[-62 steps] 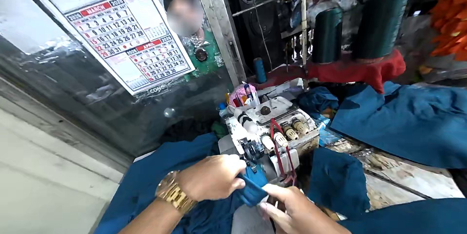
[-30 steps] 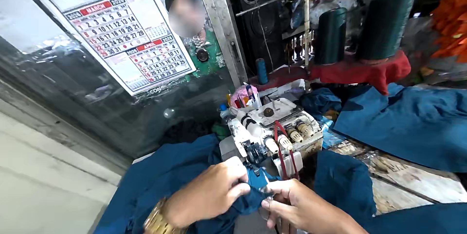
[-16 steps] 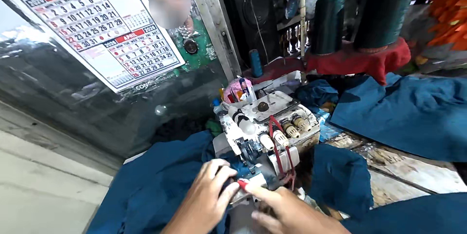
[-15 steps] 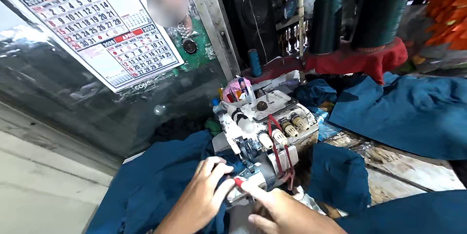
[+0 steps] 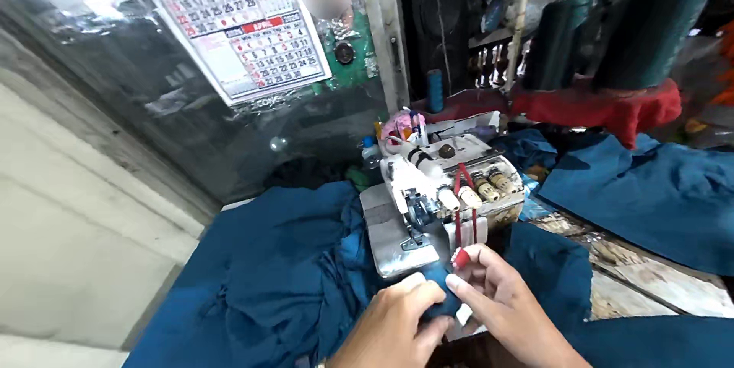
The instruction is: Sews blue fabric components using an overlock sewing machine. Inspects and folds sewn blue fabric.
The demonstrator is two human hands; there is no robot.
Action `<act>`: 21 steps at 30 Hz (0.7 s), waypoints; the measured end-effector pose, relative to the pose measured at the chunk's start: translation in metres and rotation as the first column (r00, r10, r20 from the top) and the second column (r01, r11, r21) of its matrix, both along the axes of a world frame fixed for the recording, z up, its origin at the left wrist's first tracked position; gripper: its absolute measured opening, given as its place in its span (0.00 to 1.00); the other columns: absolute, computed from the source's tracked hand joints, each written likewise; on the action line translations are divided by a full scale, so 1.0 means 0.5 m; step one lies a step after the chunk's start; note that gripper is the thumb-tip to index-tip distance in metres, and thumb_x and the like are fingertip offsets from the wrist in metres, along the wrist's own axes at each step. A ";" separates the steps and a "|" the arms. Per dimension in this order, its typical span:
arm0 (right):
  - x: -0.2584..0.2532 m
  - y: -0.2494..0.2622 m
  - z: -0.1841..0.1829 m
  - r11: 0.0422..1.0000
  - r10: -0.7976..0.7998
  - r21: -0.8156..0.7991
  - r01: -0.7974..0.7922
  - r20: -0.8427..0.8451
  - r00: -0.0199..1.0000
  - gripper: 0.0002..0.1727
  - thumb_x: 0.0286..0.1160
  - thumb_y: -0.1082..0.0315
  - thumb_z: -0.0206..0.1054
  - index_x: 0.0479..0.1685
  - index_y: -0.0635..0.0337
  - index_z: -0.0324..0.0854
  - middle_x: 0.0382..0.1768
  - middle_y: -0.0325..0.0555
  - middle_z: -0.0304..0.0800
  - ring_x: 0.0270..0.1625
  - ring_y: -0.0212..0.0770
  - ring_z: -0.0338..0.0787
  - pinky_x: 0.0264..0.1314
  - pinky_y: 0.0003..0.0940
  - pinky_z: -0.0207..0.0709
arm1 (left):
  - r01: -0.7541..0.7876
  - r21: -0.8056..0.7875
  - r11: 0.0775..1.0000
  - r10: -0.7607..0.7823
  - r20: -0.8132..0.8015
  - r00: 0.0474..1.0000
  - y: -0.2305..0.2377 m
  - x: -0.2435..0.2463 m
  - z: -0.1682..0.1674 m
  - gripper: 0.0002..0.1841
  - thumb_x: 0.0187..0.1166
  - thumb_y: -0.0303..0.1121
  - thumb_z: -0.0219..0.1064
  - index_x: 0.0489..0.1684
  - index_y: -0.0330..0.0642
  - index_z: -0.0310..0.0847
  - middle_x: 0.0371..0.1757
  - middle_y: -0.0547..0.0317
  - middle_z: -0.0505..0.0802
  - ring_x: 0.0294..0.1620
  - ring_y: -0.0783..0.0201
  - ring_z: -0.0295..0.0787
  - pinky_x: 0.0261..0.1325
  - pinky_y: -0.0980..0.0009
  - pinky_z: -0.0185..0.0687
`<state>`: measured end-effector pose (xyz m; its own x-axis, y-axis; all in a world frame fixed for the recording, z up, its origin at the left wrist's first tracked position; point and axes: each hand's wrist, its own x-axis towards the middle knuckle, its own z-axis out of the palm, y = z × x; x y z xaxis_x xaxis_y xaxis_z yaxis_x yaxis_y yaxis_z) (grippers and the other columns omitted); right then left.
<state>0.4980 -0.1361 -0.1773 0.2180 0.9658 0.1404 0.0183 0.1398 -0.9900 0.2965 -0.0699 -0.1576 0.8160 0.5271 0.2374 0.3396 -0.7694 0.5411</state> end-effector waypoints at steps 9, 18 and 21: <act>-0.037 -0.065 -0.012 0.974 0.225 -0.063 -0.217 0.157 0.962 0.15 0.83 0.63 0.69 0.63 0.55 0.80 0.42 0.44 0.95 0.31 0.44 0.94 0.24 0.39 0.91 | -0.607 0.072 0.792 0.498 0.498 0.710 0.021 -0.293 0.164 0.32 0.83 0.44 0.67 0.88 0.49 0.64 0.87 0.58 0.73 0.83 0.55 0.75 0.79 0.52 0.82; -0.043 -0.078 -0.071 0.917 0.367 -0.225 -0.328 0.159 0.916 0.12 0.85 0.64 0.67 0.61 0.56 0.82 0.45 0.44 0.94 0.36 0.44 0.95 0.33 0.42 0.93 | -0.617 0.315 0.721 0.676 -0.128 0.726 -0.066 -0.572 -0.105 0.11 0.81 0.44 0.66 0.50 0.55 0.93 0.79 0.49 0.82 0.87 0.40 0.66 0.82 0.35 0.65; -0.056 -0.067 -0.066 0.863 0.496 -0.209 -0.460 0.173 0.851 0.12 0.86 0.63 0.66 0.62 0.53 0.84 0.48 0.42 0.95 0.39 0.42 0.96 0.38 0.42 0.94 | -0.633 0.327 0.702 0.680 -0.043 0.732 -0.056 -0.519 -0.017 0.17 0.89 0.47 0.57 0.58 0.49 0.87 0.65 0.58 0.92 0.73 0.55 0.85 0.72 0.47 0.82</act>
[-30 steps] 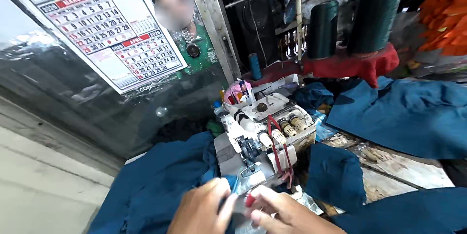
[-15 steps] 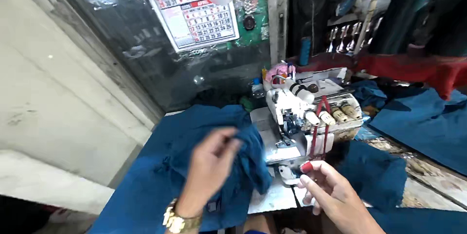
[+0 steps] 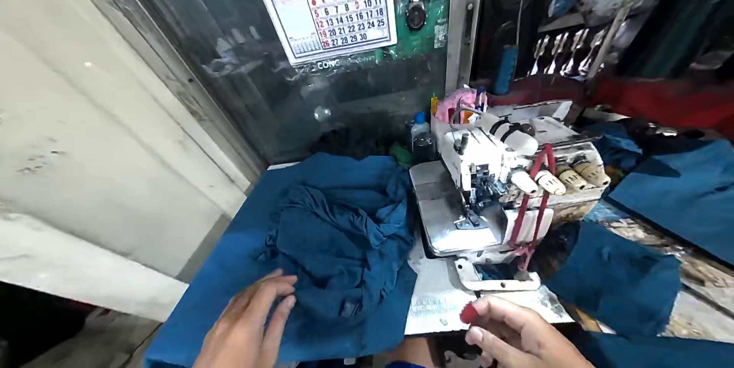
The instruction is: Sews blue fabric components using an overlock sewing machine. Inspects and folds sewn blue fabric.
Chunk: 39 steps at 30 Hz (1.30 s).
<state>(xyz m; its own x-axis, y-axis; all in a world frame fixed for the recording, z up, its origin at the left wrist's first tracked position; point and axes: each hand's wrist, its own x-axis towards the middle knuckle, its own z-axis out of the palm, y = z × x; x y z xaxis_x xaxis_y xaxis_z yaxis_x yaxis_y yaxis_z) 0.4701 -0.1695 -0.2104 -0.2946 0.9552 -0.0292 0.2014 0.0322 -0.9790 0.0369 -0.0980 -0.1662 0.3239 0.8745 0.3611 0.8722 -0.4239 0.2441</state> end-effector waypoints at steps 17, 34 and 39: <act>-0.225 0.108 0.098 0.917 0.114 0.399 0.000 -0.263 0.958 0.15 0.91 0.58 0.58 0.51 0.61 0.80 0.44 0.43 0.95 0.44 0.37 0.95 0.48 0.38 0.91 | 0.133 -0.028 0.991 -0.017 0.945 0.327 0.094 0.308 0.324 0.15 0.94 0.47 0.50 0.55 0.56 0.82 0.42 0.69 0.92 0.41 0.72 0.91 0.42 0.69 0.91; -0.163 0.130 0.135 0.900 0.008 0.417 -0.129 0.278 0.960 0.31 0.77 0.34 0.65 0.68 0.47 0.76 0.39 0.36 0.92 0.42 0.34 0.93 0.44 0.44 0.89 | -0.120 -0.130 0.984 0.147 0.980 0.138 0.276 0.205 0.393 0.19 0.93 0.47 0.51 0.70 0.45 0.75 0.57 0.58 0.90 0.57 0.63 0.90 0.60 0.55 0.88; -0.008 0.080 0.147 0.785 -0.438 0.619 -0.034 0.592 0.677 0.22 0.74 0.34 0.64 0.52 0.37 0.87 0.30 0.30 0.91 0.35 0.35 0.92 0.38 0.50 0.87 | -0.132 -0.015 0.991 0.018 1.000 0.023 0.338 0.046 0.392 0.20 0.91 0.51 0.49 0.67 0.51 0.77 0.55 0.62 0.91 0.58 0.62 0.89 0.62 0.53 0.86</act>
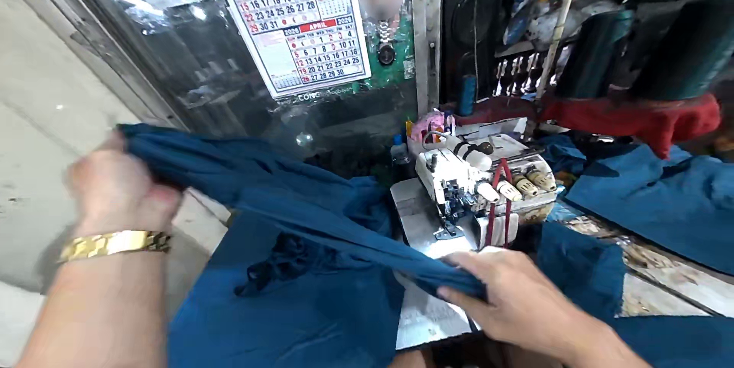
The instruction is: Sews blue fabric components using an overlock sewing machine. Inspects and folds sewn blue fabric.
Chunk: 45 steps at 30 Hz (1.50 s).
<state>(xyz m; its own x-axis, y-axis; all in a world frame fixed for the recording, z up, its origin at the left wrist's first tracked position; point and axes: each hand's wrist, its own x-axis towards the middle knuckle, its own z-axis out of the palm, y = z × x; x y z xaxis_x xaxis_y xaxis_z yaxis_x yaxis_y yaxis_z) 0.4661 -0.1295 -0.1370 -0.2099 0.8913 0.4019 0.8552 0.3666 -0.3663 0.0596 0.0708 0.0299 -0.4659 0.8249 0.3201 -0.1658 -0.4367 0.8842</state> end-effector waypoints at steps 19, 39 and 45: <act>0.107 -0.151 -0.133 0.780 -0.069 -0.437 -0.447 -0.771 0.633 0.13 0.80 0.55 0.72 0.39 0.56 0.83 0.28 0.43 0.88 0.26 0.39 0.88 0.27 0.37 0.85 | 0.536 -0.517 0.667 -0.321 -0.849 -0.420 -0.242 0.340 -0.405 0.15 0.86 0.52 0.60 0.54 0.60 0.90 0.66 0.66 0.89 0.72 0.59 0.81 0.78 0.44 0.67; 0.047 -0.150 -0.120 0.892 0.071 -0.421 -0.162 -0.224 0.972 0.13 0.80 0.50 0.66 0.49 0.43 0.92 0.38 0.35 0.95 0.43 0.38 0.93 0.52 0.50 0.85 | 0.476 -0.486 0.733 -0.481 -0.865 -0.143 -0.300 0.233 -0.249 0.17 0.87 0.53 0.60 0.44 0.54 0.87 0.30 0.69 0.90 0.28 0.72 0.86 0.30 0.66 0.85; 0.001 -0.107 -0.146 0.906 -0.010 -0.336 -0.258 -0.626 0.780 0.14 0.91 0.54 0.57 0.57 0.52 0.80 0.43 0.39 0.88 0.32 0.34 0.89 0.33 0.34 0.88 | 0.340 -0.347 0.874 -0.369 -0.929 -0.001 -0.256 0.158 -0.218 0.18 0.82 0.62 0.59 0.41 0.64 0.88 0.31 0.79 0.91 0.30 0.78 0.86 0.31 0.72 0.84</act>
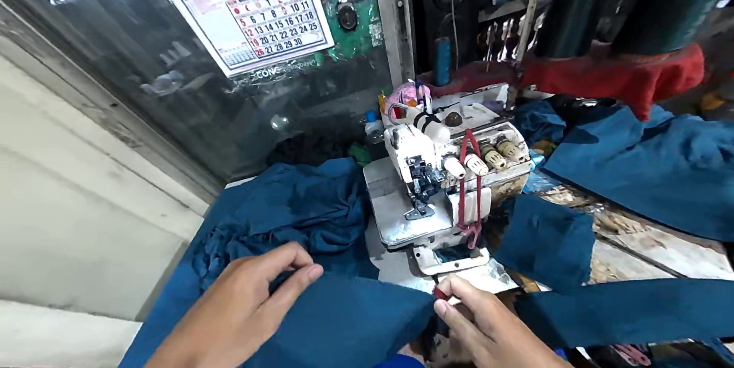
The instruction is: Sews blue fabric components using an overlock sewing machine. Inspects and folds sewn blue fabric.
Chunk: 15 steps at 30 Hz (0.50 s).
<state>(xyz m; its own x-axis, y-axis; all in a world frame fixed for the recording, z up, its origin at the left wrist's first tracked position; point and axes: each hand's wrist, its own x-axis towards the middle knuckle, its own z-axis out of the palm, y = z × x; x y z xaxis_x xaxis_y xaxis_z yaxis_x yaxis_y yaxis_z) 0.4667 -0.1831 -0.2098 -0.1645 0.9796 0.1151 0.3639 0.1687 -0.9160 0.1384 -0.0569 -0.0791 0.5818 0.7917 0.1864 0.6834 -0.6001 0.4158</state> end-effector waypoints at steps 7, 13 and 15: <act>0.029 -0.003 -0.015 0.990 0.012 -0.137 -0.017 -0.041 0.999 0.11 0.81 0.55 0.69 0.51 0.49 0.90 0.37 0.35 0.93 0.31 0.32 0.89 0.35 0.34 0.87 | -0.147 0.100 0.984 0.146 0.017 0.989 0.036 0.001 -0.025 0.16 0.81 0.61 0.61 0.40 0.64 0.88 0.31 0.78 0.91 0.32 0.75 0.88 0.33 0.65 0.87; 0.007 0.010 -0.033 0.936 -0.242 -0.332 0.114 -0.374 0.895 0.12 0.84 0.61 0.68 0.57 0.57 0.82 0.32 0.49 0.92 0.19 0.45 0.88 0.17 0.40 0.85 | -0.226 0.201 0.953 0.241 -0.049 0.969 0.164 0.092 -0.304 0.17 0.85 0.52 0.61 0.46 0.51 0.89 0.46 0.63 0.95 0.51 0.61 0.92 0.64 0.46 0.82; 0.014 0.002 -0.034 0.932 -0.232 -0.353 0.077 -0.419 0.878 0.14 0.79 0.65 0.72 0.60 0.57 0.82 0.36 0.50 0.95 0.22 0.46 0.91 0.19 0.40 0.87 | -0.244 0.223 0.944 0.258 -0.039 0.965 0.150 0.097 -0.284 0.16 0.82 0.50 0.66 0.55 0.52 0.89 0.52 0.59 0.93 0.56 0.54 0.90 0.65 0.40 0.80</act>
<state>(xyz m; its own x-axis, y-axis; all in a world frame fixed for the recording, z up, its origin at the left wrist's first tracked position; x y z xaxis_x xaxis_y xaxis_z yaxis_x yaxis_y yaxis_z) 0.4738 -0.1820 -0.2266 -0.0144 0.9834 -0.1809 -0.1006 -0.1815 -0.9782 0.1868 0.0183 -0.2213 0.3863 0.8591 0.3357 0.8450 -0.4755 0.2446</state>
